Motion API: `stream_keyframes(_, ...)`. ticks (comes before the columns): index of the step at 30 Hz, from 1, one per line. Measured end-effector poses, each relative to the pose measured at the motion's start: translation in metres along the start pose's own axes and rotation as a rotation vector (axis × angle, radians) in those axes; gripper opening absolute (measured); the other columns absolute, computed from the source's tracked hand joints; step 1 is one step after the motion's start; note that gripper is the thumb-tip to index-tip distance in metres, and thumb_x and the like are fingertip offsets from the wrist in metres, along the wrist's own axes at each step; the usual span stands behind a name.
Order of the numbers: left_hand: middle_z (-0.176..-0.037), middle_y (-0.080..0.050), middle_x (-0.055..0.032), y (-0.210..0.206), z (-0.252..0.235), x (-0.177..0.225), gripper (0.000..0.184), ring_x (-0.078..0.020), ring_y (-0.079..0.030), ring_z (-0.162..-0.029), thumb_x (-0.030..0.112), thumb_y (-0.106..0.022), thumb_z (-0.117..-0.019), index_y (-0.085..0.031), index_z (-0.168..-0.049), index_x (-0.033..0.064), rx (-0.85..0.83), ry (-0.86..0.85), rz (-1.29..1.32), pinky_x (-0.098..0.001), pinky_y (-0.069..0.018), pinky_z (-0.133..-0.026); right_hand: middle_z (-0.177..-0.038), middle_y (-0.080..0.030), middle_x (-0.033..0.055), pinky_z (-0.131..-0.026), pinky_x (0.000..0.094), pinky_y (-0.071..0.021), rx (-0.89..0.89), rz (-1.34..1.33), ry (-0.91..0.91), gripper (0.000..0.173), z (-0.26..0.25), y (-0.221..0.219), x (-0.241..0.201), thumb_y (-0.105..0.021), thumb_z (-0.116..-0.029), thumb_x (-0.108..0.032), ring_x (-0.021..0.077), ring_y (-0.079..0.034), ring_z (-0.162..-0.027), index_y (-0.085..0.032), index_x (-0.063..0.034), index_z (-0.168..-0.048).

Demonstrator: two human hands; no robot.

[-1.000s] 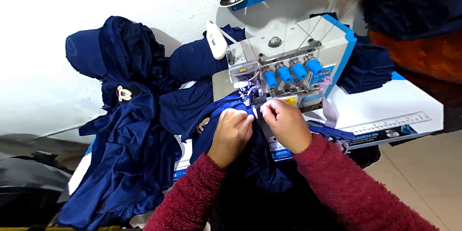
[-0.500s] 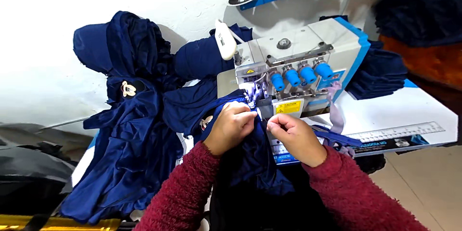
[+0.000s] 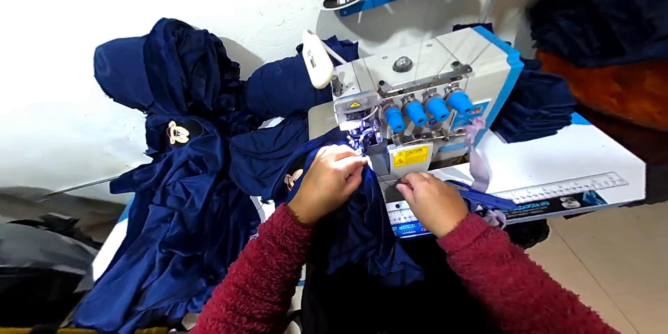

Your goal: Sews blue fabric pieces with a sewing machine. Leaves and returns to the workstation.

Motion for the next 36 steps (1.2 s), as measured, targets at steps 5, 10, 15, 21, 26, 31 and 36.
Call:
stream_keyframes(5,-0.109,-0.068,-0.0071,0.020,0.041,0.015,0.033,-0.0217,-0.062,-0.106,0.019,-0.056,-0.1019,-0.068,-0.131,0.0079,0.086,0.117,0.016,-0.0433,-0.0508,-0.096,-0.102,-0.073,0.0117,-0.076,0.0477,-0.0610,0.297,-0.125,0.142,0.021,0.013,0.008,-0.008,-0.060,-0.1013,-0.018,0.0278,-0.072,-0.089,-0.074,-0.0059,-0.110)
stream_keyframes(10,-0.132,-0.063,-0.0197,0.050,0.127,-0.014,0.045,-0.0354,-0.057,-0.128,0.034,-0.054,-0.1030,-0.065,-0.131,0.0003,0.253,0.536,-0.181,-0.0552,-0.0441,-0.108,-0.108,-0.071,0.0079,-0.083,0.0402,-0.0603,0.367,-0.328,0.188,0.026,0.025,0.004,-0.009,-0.057,-0.1011,-0.026,0.0196,-0.069,-0.096,-0.071,-0.0063,-0.109)
stream_keyframes(15,-0.152,-0.044,-0.0323,0.046,0.181,-0.050,0.078,-0.0557,-0.031,-0.146,0.056,-0.060,-0.0926,-0.056,-0.139,-0.0063,-0.065,0.818,-0.133,-0.0763,-0.0200,-0.115,-0.075,-0.062,-0.0047,-0.065,0.0267,-0.0528,-0.122,-0.708,0.063,0.035,0.043,-0.026,-0.015,-0.060,-0.1004,-0.045,0.0042,-0.060,-0.068,-0.069,-0.0122,-0.098)
stream_keyframes(21,-0.138,-0.058,-0.0259,0.000,0.156,-0.035,0.021,-0.0470,-0.051,-0.133,0.013,-0.063,-0.0911,-0.073,-0.105,0.0011,-0.084,0.635,0.018,-0.0706,-0.0377,-0.108,-0.101,-0.075,0.0012,-0.089,0.0281,-0.0589,-0.376,-1.314,-0.082,0.027,0.052,-0.032,-0.032,-0.064,-0.1006,-0.028,0.0072,-0.071,-0.096,-0.069,-0.0060,-0.116)
stream_keyframes(26,-0.075,-0.056,-0.0033,0.017,0.148,-0.038,0.020,-0.0090,-0.057,-0.069,0.009,-0.046,-0.1004,-0.059,-0.090,-0.0017,0.385,0.843,0.217,-0.0311,-0.0513,-0.066,-0.100,-0.075,-0.0007,-0.087,0.0283,-0.0596,-0.384,-1.262,-0.051,0.028,0.060,-0.039,-0.038,-0.064,-0.1010,-0.030,0.0051,-0.071,-0.094,-0.068,-0.0061,-0.115)
stream_keyframes(31,-0.087,-0.061,0.0017,0.057,0.137,-0.040,0.012,-0.0025,-0.060,-0.075,0.014,-0.051,-0.1020,-0.057,-0.108,0.0048,0.554,0.895,0.251,-0.0227,-0.0533,-0.067,-0.079,-0.070,0.0053,-0.067,0.0377,-0.0596,-0.118,-0.693,0.201,0.050,0.079,-0.029,-0.044,-0.060,-0.0991,-0.054,0.0143,-0.070,-0.075,-0.067,-0.0049,-0.103)
stream_keyframes(36,-0.108,-0.071,-0.0172,0.058,0.085,0.050,0.022,-0.0311,-0.067,-0.105,0.015,-0.055,-0.1008,-0.070,-0.112,0.0023,0.210,0.161,-0.274,-0.0489,-0.0533,-0.093,-0.077,-0.065,0.0081,-0.070,0.0373,-0.0592,0.147,-0.387,0.703,0.032,0.092,-0.021,-0.078,-0.049,-0.1077,-0.032,0.0220,-0.068,-0.072,-0.062,-0.0033,-0.103)
Point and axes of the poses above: each hand's wrist, its own z-axis away from the middle knuckle, its own y-axis out of the back of the hand, x = y × z, the point moved 3 cm from there along -z, towards the middle knuckle
